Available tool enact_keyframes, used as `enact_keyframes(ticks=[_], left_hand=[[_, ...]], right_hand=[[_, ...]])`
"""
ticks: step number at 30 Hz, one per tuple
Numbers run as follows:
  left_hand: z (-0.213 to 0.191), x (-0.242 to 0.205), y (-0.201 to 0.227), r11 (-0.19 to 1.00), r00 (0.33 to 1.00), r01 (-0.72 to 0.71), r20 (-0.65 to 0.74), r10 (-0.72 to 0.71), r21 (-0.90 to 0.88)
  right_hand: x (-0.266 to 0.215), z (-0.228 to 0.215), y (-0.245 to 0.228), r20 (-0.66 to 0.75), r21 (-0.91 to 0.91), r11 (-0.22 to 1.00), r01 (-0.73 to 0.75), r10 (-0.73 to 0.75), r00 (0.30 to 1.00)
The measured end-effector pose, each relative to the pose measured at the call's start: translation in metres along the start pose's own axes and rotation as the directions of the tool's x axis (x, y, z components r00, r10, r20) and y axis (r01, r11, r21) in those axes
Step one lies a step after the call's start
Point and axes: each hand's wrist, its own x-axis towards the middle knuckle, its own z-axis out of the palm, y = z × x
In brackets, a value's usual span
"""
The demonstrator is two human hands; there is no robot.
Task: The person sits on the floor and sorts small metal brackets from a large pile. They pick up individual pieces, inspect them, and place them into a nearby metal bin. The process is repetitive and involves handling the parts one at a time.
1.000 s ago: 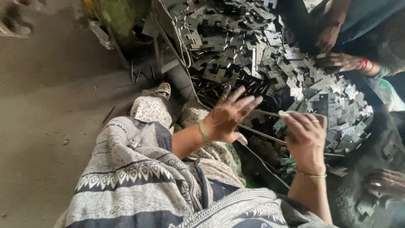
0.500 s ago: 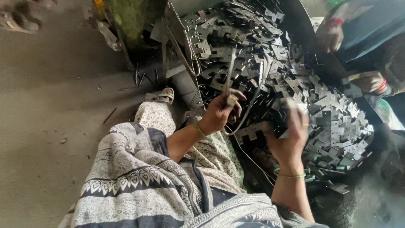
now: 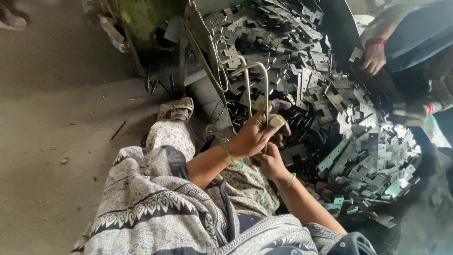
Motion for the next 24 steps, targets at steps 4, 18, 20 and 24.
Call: enact_keyframes(ticks=[4, 18, 20, 24], left_hand=[[-0.037, 0.003, 0.013, 0.990, 0.993, -0.113, 0.054, 0.109, 0.081], [-0.243, -0.048, -0.144, 0.919, 0.355, -0.109, -0.878, -0.321, -0.380], [-0.259, -0.052, -0.168, 0.947, 0.278, -0.024, -0.912, -0.302, -0.321], [-0.267, -0.040, -0.189, 0.963, 0.295, 0.203, -0.927, -0.234, -0.178]], right_hand=[[0.015, 0.021, -0.049, -0.016, 0.275, 0.931, 0.241, -0.246, 0.969], [0.123, -0.017, -0.194, -0.369, -0.302, 0.908, 0.289, -0.391, 0.843], [0.155, -0.021, -0.201, -0.328, -0.570, 0.813, 0.117, -0.356, 0.875], [0.240, -0.011, -0.211, -0.296, -0.807, 0.577, -0.127, -0.209, 0.932]])
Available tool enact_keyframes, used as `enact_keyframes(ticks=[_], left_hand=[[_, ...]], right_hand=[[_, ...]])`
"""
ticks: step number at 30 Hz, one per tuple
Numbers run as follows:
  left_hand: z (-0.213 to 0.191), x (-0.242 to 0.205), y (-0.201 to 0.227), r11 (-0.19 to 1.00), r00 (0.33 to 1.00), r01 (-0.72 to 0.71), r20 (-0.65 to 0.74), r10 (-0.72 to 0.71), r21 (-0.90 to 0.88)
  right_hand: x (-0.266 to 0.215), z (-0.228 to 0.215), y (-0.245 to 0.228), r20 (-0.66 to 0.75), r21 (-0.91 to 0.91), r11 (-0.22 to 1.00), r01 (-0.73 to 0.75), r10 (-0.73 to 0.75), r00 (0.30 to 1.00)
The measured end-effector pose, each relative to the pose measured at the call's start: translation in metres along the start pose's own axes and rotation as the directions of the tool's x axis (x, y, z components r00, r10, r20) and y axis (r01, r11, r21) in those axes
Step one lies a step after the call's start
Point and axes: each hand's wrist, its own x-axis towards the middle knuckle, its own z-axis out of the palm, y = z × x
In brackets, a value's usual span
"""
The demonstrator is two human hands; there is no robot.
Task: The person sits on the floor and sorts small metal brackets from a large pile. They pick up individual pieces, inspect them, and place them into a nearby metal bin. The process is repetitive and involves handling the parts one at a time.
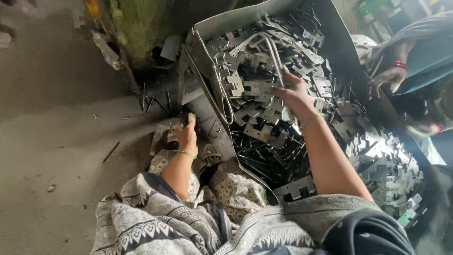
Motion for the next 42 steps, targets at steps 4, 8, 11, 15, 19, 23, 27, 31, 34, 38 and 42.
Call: enact_keyframes(ticks=[4, 8, 11, 15, 19, 23, 27, 31, 34, 38, 42], left_hand=[[0.011, -0.002, 0.001, 0.995, 0.998, -0.020, 0.062, 0.014, 0.099], [0.018, -0.003, 0.011, 0.999, 0.991, 0.021, 0.135, -0.026, 0.039], [0.020, -0.004, 0.019, 0.998, 0.985, 0.051, 0.164, -0.054, 0.024], [0.020, -0.004, 0.029, 0.998, 0.982, 0.044, 0.182, -0.049, 0.034], [0.022, -0.007, 0.031, 0.977, 0.974, 0.163, 0.138, -0.182, 0.138], [0.017, -0.007, 0.028, 0.988, 0.979, 0.072, 0.179, -0.096, 0.136], [0.010, 0.000, 0.025, 0.987, 0.992, 0.026, 0.119, -0.045, 0.158], [0.011, 0.006, 0.026, 0.989, 0.990, 0.037, 0.128, -0.056, 0.146], [0.011, 0.006, 0.026, 0.997, 0.986, 0.047, 0.155, -0.057, 0.068], [0.009, 0.011, 0.016, 0.988, 0.995, 0.002, 0.103, -0.018, 0.156], [0.003, 0.019, 0.003, 0.988, 0.998, -0.033, 0.049, 0.026, 0.153]], right_hand=[[0.061, 0.037, -0.015, 0.176, -0.108, 0.934, 0.341, -0.320, 0.931], [0.103, 0.075, -0.031, 0.154, -0.591, 0.733, 0.337, -0.308, 0.939], [0.121, 0.097, -0.041, 0.117, -0.658, 0.717, 0.229, -0.204, 0.972], [0.133, 0.130, -0.046, 0.206, -0.709, 0.658, 0.254, -0.152, 0.967], [0.138, 0.138, -0.039, 0.221, -0.747, 0.614, 0.254, -0.131, 0.966], [0.135, 0.133, -0.031, 0.210, -0.822, 0.542, 0.173, 0.005, 0.978], [0.122, 0.137, -0.035, 0.282, -0.852, 0.467, 0.237, 0.029, 0.959], [0.096, 0.107, -0.052, 0.193, -0.814, 0.563, 0.142, 0.032, 0.981], [0.059, 0.072, -0.069, 0.194, -0.808, 0.580, 0.103, 0.096, 0.976], [0.011, 0.031, -0.072, 0.214, -0.869, 0.484, 0.105, 0.177, 0.961], [-0.025, -0.006, -0.045, 0.172, -0.909, 0.409, 0.076, 0.201, 0.964]])
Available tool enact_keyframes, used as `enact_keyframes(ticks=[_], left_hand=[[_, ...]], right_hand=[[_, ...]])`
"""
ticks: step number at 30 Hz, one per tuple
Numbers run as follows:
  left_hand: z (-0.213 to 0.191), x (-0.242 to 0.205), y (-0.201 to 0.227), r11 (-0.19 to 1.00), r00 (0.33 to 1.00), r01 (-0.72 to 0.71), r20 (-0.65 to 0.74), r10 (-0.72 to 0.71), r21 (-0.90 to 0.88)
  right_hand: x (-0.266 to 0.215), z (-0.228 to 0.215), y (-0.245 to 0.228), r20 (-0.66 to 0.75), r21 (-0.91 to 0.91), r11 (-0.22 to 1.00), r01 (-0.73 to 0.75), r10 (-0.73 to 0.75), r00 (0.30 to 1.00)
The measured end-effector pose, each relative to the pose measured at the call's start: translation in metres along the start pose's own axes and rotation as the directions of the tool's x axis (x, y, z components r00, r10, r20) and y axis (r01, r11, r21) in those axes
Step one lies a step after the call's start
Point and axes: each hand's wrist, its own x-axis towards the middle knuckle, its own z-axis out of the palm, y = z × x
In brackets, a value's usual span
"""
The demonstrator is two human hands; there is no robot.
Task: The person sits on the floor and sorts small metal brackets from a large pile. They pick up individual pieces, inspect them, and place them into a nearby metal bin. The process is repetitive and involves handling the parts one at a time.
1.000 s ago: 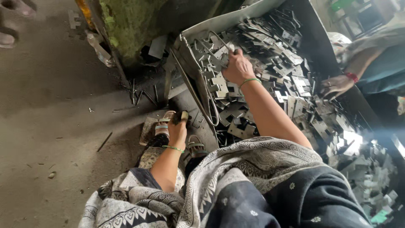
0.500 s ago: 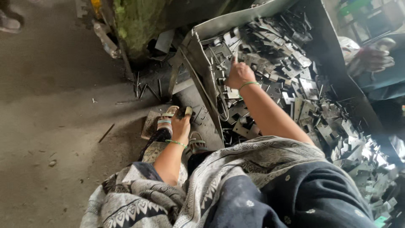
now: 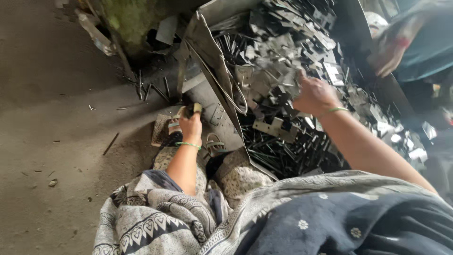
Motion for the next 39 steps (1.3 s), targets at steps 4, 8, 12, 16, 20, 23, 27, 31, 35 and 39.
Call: enact_keyframes(ticks=[4, 8, 12, 16, 20, 23, 27, 31, 35, 39], left_hand=[[0.002, 0.003, 0.000, 0.999, 1.000, -0.011, -0.025, 0.010, -0.036], [0.008, -0.020, 0.006, 0.989, 0.988, -0.131, 0.096, 0.124, 0.074], [0.008, -0.036, 0.012, 0.988, 0.980, -0.124, 0.166, 0.108, 0.090], [-0.003, -0.031, 0.012, 0.974, 0.996, -0.079, 0.063, 0.067, 0.214], [-0.001, -0.024, 0.003, 0.972, 0.983, -0.131, 0.150, 0.102, 0.193], [0.007, -0.033, -0.013, 0.944, 0.947, -0.257, 0.247, 0.204, 0.206], [0.013, -0.031, -0.017, 0.906, 0.927, -0.315, 0.296, 0.230, 0.281], [0.012, -0.036, -0.019, 0.930, 0.965, -0.240, 0.171, 0.198, 0.278], [0.012, -0.031, -0.004, 0.958, 0.989, -0.126, 0.105, 0.102, 0.257], [0.008, -0.030, 0.003, 0.988, 0.996, -0.026, 0.092, 0.012, 0.155]], right_hand=[[-0.065, 0.040, 0.072, -0.038, 0.028, 0.997, -0.076, 0.077, 0.996], [-0.110, 0.093, 0.113, -0.042, 0.160, 0.970, -0.182, 0.191, 0.981], [-0.147, 0.133, 0.126, -0.144, 0.221, 0.959, -0.179, 0.214, 0.966], [-0.197, 0.166, 0.126, -0.100, 0.316, 0.932, -0.178, 0.219, 0.971], [-0.253, 0.217, 0.110, -0.083, 0.293, 0.914, -0.282, 0.318, 0.944], [-0.272, 0.241, 0.103, -0.085, 0.402, 0.858, -0.319, 0.381, 0.920], [-0.264, 0.224, 0.102, -0.309, 0.548, 0.805, -0.225, 0.445, 0.840], [-0.212, 0.168, 0.122, -0.351, 0.569, 0.815, -0.111, 0.363, 0.863], [-0.093, 0.108, 0.112, -0.408, 0.388, 0.921, -0.022, 0.193, 0.893], [0.012, 0.058, 0.060, -0.226, 0.254, 0.967, -0.026, 0.085, 0.970]])
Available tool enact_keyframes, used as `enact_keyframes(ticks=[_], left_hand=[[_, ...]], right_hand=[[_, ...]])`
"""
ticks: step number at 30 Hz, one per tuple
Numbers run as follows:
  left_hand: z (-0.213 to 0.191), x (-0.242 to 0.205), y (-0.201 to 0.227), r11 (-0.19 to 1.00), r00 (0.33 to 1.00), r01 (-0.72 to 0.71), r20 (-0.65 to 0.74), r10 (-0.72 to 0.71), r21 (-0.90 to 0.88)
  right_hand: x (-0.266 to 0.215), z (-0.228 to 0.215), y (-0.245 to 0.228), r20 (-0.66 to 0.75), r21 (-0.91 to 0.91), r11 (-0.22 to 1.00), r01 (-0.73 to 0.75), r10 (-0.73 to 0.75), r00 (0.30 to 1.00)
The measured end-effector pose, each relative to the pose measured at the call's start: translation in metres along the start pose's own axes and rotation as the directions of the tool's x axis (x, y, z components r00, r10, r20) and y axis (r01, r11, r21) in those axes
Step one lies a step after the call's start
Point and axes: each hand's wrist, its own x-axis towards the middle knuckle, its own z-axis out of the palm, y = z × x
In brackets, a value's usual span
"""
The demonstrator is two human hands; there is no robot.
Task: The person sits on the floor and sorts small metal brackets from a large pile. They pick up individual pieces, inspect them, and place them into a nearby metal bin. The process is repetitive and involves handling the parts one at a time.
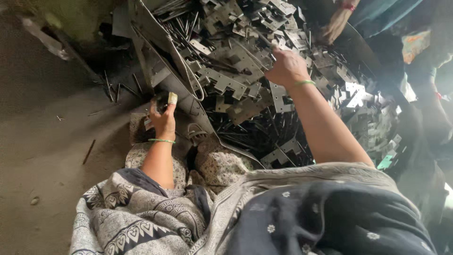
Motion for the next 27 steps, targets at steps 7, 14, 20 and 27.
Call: enact_keyframes(ticks=[7, 14, 20, 27], left_hand=[[0.003, -0.005, 0.018, 0.880, 0.911, -0.411, 0.062, 0.408, 0.237], [0.015, -0.079, 0.076, 0.279, 0.382, -0.920, 0.473, 0.794, 0.275], [0.067, -0.145, 0.067, 0.164, 0.352, -0.935, 0.793, 0.498, 0.313], [0.111, -0.154, 0.054, -0.196, 0.323, -0.888, 0.869, 0.376, 0.415]], right_hand=[[0.021, -0.001, -0.060, 0.160, -0.075, 0.997, 0.019, -0.007, 0.987], [-0.094, -0.029, -0.014, 0.259, -0.193, 0.980, 0.042, 0.010, 0.966], [-0.158, -0.021, 0.028, 0.270, -0.143, 0.986, -0.084, 0.121, 0.955], [-0.252, 0.033, 0.094, 0.081, 0.000, 0.979, -0.205, 0.204, 0.976]])
